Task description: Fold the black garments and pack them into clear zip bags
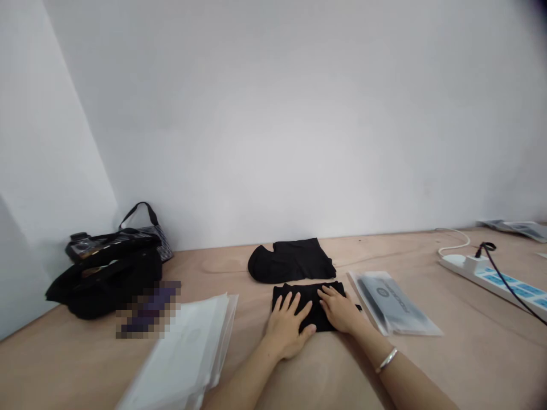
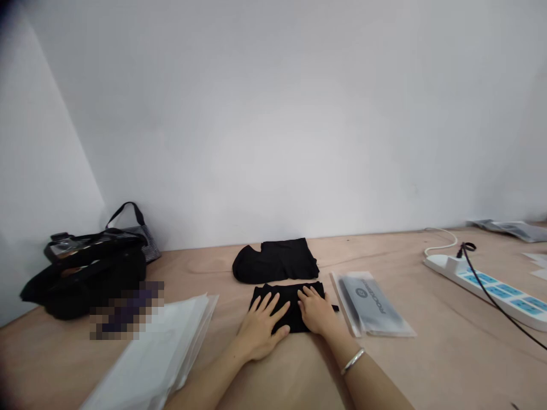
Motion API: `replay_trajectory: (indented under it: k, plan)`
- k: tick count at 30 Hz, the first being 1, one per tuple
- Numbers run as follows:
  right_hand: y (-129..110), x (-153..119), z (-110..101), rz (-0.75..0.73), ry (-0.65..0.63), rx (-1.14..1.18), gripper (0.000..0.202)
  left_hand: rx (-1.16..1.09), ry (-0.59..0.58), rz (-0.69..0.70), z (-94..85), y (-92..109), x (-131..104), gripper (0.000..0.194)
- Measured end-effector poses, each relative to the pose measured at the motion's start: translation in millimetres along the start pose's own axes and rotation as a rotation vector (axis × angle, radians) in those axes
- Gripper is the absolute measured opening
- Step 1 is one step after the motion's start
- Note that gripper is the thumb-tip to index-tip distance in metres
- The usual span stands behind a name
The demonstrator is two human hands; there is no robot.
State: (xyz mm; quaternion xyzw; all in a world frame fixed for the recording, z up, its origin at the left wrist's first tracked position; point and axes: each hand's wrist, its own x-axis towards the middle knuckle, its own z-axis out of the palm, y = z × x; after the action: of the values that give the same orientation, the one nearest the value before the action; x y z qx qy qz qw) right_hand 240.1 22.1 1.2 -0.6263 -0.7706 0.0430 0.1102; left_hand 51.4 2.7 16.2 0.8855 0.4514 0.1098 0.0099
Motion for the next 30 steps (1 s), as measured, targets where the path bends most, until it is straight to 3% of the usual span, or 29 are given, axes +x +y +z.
replay_trajectory:
  k: [6, 9, 13, 19, 25, 30]
  plan:
    - [2, 0, 0, -0.004, 0.012, 0.010, 0.044, 0.013, 0.022, -0.019, 4.1, 5, -1, 0.053]
    - [2, 0, -3, 0.022, 0.089, -0.015, 0.044, 0.017, 0.068, -0.046, -0.2, 6, -8, 0.057]
    - [-2, 0, -6, 0.216, 0.210, -0.079, 0.052, 0.031, 0.059, -0.217, -1.8, -3, -27, 0.077]
    - [-3, 1, -6, 0.468, 0.143, -0.062, 0.057, 0.023, -0.099, -0.467, 0.8, -28, -56, 0.095]
    - [1, 10, -29, 0.437, 0.063, 0.051, 0.037, 0.015, -0.168, -0.491, -8.2, -27, -60, 0.103]
    - [-44, 23, -51, 0.338, 0.117, 0.110, 0.049, 0.017, -0.195, -0.483, -10.5, -25, -59, 0.108]
